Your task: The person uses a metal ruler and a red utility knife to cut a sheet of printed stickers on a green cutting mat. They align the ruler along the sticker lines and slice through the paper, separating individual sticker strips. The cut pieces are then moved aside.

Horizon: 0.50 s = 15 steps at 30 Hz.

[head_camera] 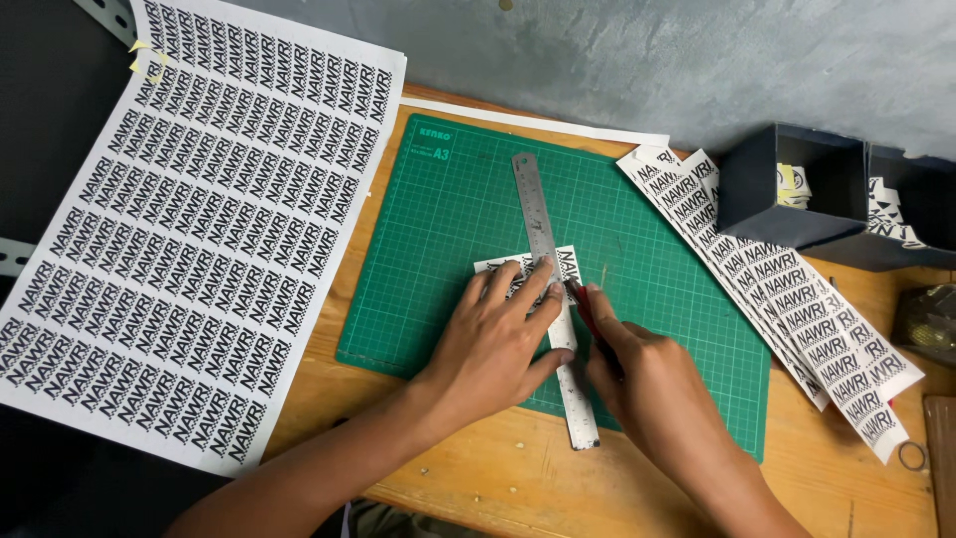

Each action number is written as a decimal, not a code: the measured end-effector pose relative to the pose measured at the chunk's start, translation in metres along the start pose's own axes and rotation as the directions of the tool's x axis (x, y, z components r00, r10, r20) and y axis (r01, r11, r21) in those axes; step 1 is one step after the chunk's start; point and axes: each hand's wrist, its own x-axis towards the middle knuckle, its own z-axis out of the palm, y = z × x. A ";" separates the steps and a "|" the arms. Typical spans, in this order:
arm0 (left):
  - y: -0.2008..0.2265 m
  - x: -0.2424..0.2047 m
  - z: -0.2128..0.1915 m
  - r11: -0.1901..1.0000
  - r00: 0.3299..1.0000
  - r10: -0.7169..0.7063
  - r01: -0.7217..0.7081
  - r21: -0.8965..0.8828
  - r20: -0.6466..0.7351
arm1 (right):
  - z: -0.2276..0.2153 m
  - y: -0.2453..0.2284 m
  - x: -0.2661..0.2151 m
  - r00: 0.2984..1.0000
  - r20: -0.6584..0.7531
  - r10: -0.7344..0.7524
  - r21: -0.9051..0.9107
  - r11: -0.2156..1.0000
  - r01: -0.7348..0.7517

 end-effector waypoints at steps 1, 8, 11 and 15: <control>0.000 0.000 0.001 1.000 1.000 0.002 -0.002 -0.001 -0.001 | -0.001 -0.001 -0.004 1.000 -0.002 0.001 -0.001 1.000 -0.001; 0.000 -0.001 0.003 1.000 1.000 0.010 -0.010 0.017 -0.013 | 0.002 -0.003 -0.027 0.998 0.026 0.056 -0.036 0.998 -0.055; 0.001 -0.001 0.002 0.999 1.000 0.013 -0.012 0.038 -0.025 | 0.004 0.003 -0.029 1.000 0.009 0.028 -0.017 0.999 -0.028; 0.000 -0.004 0.008 1.000 1.000 -0.001 0.002 0.030 -0.024 | -0.019 0.008 -0.022 0.977 0.104 0.185 0.109 0.974 -0.196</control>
